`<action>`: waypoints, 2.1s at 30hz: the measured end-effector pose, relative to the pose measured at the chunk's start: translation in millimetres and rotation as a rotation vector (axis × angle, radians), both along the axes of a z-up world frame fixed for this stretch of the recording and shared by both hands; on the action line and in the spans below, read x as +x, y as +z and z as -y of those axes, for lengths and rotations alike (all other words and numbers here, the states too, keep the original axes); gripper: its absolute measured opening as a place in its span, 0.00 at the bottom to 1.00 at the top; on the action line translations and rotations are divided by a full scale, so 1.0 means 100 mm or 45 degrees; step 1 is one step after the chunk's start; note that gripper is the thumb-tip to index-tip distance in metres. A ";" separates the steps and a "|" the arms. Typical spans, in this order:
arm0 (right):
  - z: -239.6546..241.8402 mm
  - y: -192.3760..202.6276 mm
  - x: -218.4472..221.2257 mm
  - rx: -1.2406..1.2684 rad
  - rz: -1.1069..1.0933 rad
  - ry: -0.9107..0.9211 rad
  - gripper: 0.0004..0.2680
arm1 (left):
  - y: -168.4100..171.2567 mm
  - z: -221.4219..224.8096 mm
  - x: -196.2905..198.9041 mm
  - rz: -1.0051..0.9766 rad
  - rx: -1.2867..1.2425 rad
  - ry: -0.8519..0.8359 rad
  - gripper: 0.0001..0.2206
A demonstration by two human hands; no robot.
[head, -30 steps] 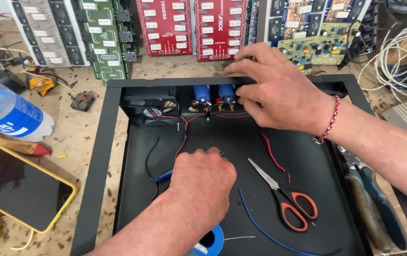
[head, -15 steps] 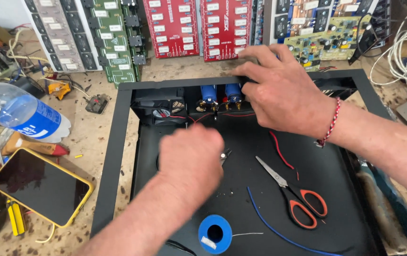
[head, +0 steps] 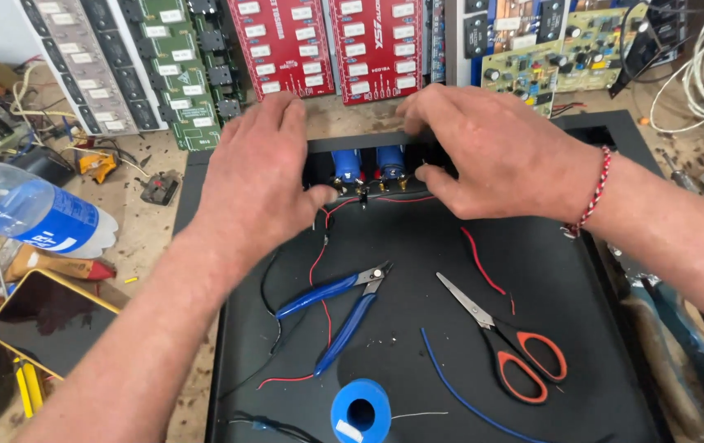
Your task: Soldering and connecting wires inside an electronic amplifier or power supply chassis on a repair bench.
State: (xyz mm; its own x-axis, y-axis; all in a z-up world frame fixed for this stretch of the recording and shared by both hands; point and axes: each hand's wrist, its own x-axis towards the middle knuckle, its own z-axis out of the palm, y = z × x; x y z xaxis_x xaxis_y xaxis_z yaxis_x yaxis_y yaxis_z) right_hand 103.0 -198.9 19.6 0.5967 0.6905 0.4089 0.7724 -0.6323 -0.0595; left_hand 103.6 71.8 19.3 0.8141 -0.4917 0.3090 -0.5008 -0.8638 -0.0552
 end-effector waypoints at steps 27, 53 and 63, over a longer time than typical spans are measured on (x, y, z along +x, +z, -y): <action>-0.05 -0.12 0.02 -0.309 0.355 -0.222 0.09 | -0.11 0.00 0.13 -0.288 0.015 0.092 0.16; 0.03 -0.09 0.01 -0.289 0.295 -0.065 0.15 | -0.21 -0.09 0.09 -0.120 0.088 -0.005 0.22; 0.01 -0.12 0.03 -0.311 0.350 -0.093 0.13 | -0.24 -0.11 0.10 -0.074 0.065 -0.027 0.21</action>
State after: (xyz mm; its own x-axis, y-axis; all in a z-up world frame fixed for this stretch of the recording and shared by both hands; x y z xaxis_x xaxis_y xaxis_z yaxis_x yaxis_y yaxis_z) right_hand 106.5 -200.1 7.5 0.5390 0.7469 0.3893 0.6907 -0.6565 0.3032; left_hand 113.7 82.8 -5.1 0.8192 -0.5228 0.2356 -0.5225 -0.8498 -0.0689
